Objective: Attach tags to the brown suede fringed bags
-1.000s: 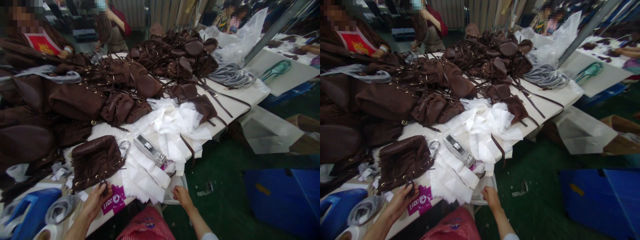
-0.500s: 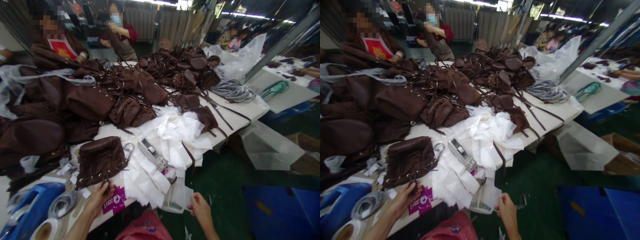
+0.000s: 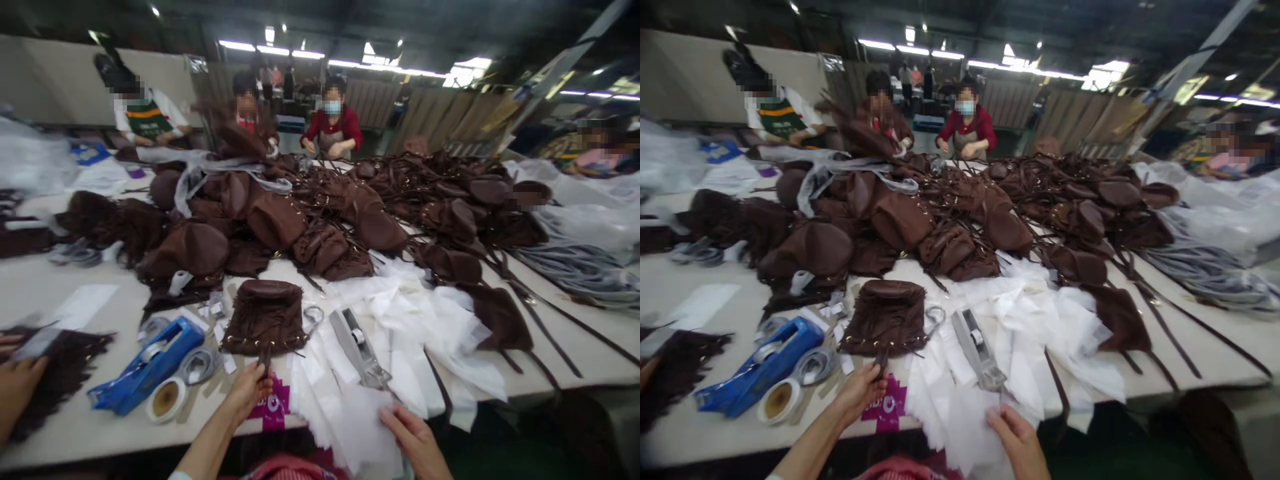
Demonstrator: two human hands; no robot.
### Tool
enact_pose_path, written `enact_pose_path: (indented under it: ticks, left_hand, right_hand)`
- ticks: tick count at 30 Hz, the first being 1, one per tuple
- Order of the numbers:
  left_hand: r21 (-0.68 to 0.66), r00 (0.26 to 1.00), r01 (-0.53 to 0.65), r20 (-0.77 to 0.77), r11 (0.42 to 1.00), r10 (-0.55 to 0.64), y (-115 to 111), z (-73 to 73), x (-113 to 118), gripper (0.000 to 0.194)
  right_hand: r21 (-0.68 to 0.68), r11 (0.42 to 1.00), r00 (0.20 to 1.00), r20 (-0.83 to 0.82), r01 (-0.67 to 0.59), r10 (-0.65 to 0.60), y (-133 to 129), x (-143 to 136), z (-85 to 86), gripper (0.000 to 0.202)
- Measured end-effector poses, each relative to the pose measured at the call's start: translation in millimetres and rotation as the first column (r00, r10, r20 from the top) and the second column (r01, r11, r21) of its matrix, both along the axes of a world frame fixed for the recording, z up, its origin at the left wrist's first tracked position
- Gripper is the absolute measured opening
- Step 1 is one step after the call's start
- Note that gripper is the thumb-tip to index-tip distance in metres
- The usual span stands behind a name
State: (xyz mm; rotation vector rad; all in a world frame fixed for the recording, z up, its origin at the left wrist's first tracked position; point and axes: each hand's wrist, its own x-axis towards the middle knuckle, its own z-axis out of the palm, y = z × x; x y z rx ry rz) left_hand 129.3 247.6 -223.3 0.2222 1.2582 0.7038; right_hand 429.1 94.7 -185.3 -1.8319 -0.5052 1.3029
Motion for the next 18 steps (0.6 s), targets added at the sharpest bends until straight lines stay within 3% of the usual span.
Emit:
enact_pose_path:
  ticks: [3,5,7,12,18]
  left_hand:
    - [0.012,0.999,-0.008,-0.035,1.0,0.009,4,0.9,6,0.01]
    - [0.01,0.998,-0.017,-0.055,1.0,0.017,5,1.9,10,0.015]
    - [0.008,0.997,-0.026,-0.072,1.0,0.026,4,3.1,14,0.018]
    - [-0.03,0.995,-0.068,-0.081,0.997,0.066,-7,3.3,22,0.02]
    - [-0.096,0.988,-0.132,-0.095,0.987,0.123,-17,-4.1,21,0.013]
  right_hand:
    - [0.043,0.987,0.985,0.079,-0.155,0.151,39,-37,-26.2,0.037]
    - [0.06,0.987,0.984,0.111,-0.148,0.14,60,-65,-42.3,0.036]
    - [0.094,0.99,0.995,0.0,-0.103,0.104,79,-93,-53.6,0.034]
    - [0.12,0.985,0.943,-0.297,-0.12,0.151,115,-149,-66.9,0.033]
    - [0.028,0.995,0.843,-0.53,-0.096,0.096,131,-180,-73.5,0.044]
